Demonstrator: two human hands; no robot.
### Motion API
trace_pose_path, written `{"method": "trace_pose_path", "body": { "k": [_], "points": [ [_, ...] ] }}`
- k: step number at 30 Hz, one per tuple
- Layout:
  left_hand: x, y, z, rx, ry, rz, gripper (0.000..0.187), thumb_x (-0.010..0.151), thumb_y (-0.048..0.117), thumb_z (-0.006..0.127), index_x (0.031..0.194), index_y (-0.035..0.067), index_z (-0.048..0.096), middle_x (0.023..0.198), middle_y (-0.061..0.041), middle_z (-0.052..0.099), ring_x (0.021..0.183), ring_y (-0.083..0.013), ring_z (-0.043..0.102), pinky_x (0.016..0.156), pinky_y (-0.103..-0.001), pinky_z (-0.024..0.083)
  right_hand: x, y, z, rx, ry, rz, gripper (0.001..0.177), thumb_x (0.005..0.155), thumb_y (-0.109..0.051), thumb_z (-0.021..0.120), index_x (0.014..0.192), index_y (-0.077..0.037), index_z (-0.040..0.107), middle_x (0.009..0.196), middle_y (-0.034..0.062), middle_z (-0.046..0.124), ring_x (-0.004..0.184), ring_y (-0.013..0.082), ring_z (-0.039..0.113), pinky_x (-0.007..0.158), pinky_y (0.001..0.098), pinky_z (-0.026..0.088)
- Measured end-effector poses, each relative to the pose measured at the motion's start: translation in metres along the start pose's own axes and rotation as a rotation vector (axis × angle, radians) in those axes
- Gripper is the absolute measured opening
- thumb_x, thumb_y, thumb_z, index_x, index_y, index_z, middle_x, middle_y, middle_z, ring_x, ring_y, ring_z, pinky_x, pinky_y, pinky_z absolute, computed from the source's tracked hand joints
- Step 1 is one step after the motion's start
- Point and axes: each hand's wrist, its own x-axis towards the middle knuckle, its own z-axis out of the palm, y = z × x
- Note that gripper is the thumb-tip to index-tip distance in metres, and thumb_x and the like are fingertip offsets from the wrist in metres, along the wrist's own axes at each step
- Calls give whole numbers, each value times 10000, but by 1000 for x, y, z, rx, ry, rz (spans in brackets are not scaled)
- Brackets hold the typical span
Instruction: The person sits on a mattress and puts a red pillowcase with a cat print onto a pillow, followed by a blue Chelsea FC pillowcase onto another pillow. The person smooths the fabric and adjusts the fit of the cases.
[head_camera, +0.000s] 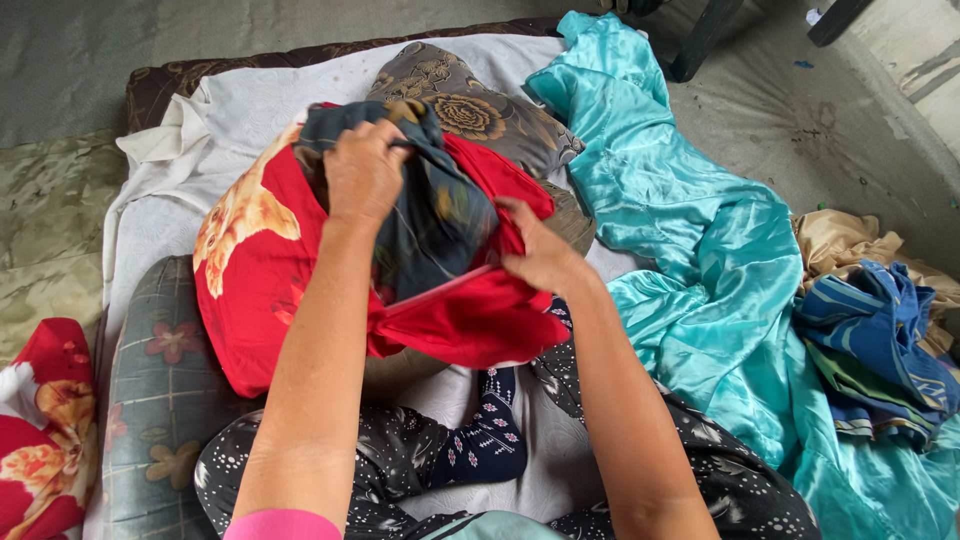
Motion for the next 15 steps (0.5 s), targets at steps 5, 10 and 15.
{"method": "trace_pose_path", "body": {
  "k": [5, 10, 15],
  "points": [
    [12, -23, -26, -255, -92, 58, 165, 916, 227, 768, 997, 93, 715, 974, -141, 729, 932, -360, 692, 789, -440, 523, -22, 65, 13, 154, 31, 92, 739, 799, 5, 703, 1486, -133, 468, 1363, 43, 598, 1260, 198, 551, 1042, 315, 453],
    [-13, 23, -59, -292, -473, -172, 180, 842, 296, 792, 972, 171, 781, 862, -121, 755, 825, -298, 742, 752, -388, 539, 31, 101, 0, 419, 442, 224, 450, 941, -205, 776, 1351, -55, 666, 1133, 92, 696, 1034, 205, 629, 907, 338, 528],
    [-30, 50, -84, -354, -826, -136, 304, 713, 405, 844, 871, 150, 795, 794, -56, 790, 809, -249, 783, 780, -356, 578, 70, 42, 1, -15, 446, -20, 500, 934, -308, 770, 1324, -20, 648, 1144, 66, 647, 1056, 194, 603, 911, 332, 496]
  ]
}}
